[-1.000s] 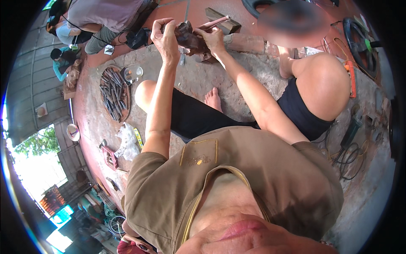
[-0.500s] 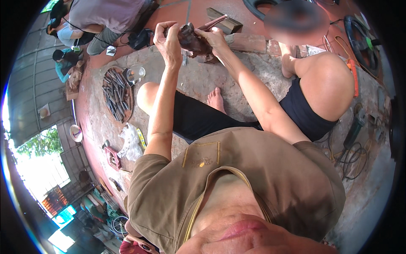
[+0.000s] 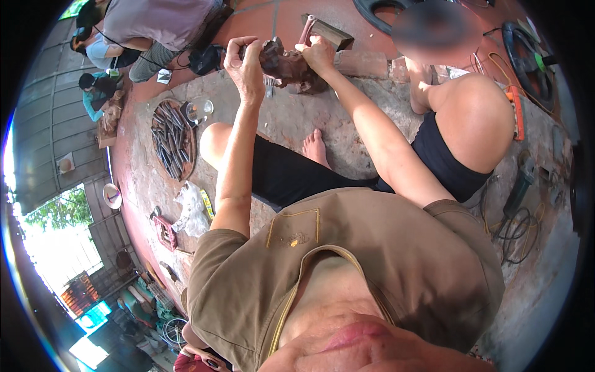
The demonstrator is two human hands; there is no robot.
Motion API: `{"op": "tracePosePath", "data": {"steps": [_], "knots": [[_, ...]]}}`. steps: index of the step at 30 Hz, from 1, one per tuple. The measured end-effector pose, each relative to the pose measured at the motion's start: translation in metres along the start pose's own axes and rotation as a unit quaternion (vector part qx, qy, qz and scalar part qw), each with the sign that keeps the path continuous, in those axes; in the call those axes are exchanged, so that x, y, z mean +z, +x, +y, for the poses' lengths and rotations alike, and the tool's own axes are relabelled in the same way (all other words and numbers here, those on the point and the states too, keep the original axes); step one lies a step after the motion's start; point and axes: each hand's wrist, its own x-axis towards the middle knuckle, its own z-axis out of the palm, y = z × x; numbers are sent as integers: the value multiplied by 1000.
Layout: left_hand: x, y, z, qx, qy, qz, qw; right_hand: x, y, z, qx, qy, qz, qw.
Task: The person sits on the floor and carves a piece of wood using a chisel and a mallet. They repeatedly strike the chisel to shape the wood, occasionally pausing to adjust the piece or inspect the work.
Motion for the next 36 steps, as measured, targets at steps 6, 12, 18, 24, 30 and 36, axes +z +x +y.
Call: {"op": "tracePosePath", "data": {"steps": [6, 12, 18, 24, 30, 36], "knots": [[0, -1, -1, -11, 10, -2, 1000, -17, 2, -16, 147, 257, -198, 934], [-2, -3, -2, -15, 15, -7, 1000, -6, 9, -13, 89, 33, -146, 985], [-1, 4, -4, -5, 21, -10, 1000, 24, 34, 0, 38, -50, -105, 993], [-3, -5, 6, -12, 40, -5, 999, -2, 38, -2, 65, 61, -188, 978], [-3, -1, 0, -9, 25, -5, 1000, 6, 25, 3, 75, 77, -144, 984], [-7, -9, -1, -1, 44, -13, 999, 29, 45, -3, 96, -11, -225, 970]]}}
